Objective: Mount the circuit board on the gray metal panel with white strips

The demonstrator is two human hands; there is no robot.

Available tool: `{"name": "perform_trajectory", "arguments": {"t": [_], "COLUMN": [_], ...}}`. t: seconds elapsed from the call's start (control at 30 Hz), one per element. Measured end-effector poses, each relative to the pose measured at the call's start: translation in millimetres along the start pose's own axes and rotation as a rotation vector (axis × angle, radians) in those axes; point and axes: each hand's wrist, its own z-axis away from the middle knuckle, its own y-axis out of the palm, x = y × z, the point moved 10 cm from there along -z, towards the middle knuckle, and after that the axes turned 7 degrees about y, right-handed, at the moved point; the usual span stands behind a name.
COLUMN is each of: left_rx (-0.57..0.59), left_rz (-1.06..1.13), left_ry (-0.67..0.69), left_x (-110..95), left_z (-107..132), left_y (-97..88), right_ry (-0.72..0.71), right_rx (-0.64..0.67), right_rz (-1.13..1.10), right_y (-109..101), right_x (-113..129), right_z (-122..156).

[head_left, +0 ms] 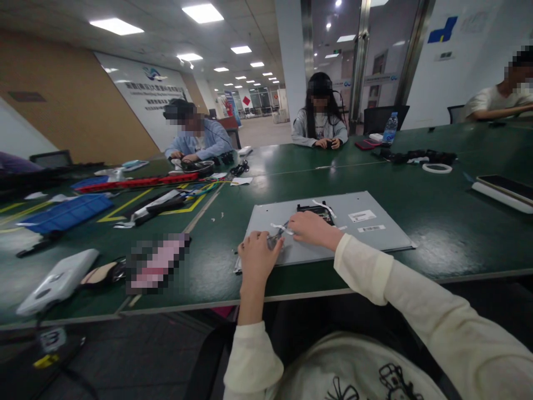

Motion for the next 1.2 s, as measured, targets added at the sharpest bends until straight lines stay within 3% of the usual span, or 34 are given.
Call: {"name": "perform_trajectory", "arguments": {"t": [0.53, 0.77, 1.0, 1.2], "left_rx": [0.029, -0.061, -0.081, -0.098], "left_rz": [0.043, 0.121, 0.295, 0.334], "left_ry": [0.076, 0.110, 0.166, 0.041], "left_x": [-5, -1, 0, 17], "left_z": [0, -3, -5, -30], "left_y": [5.3, 7.0, 19.1, 10.9], "right_ry": [-0.044, -0.042, 0.016, 0.048], "right_rx": [-0.059, -0.084, -0.105, -0.129], "right_rz": [0.100, 0.096, 0.020, -0.079], "right_y": [14, 14, 12, 11], "right_x": [12, 11, 5, -1], "right_z": [1, 2, 1, 2]}}
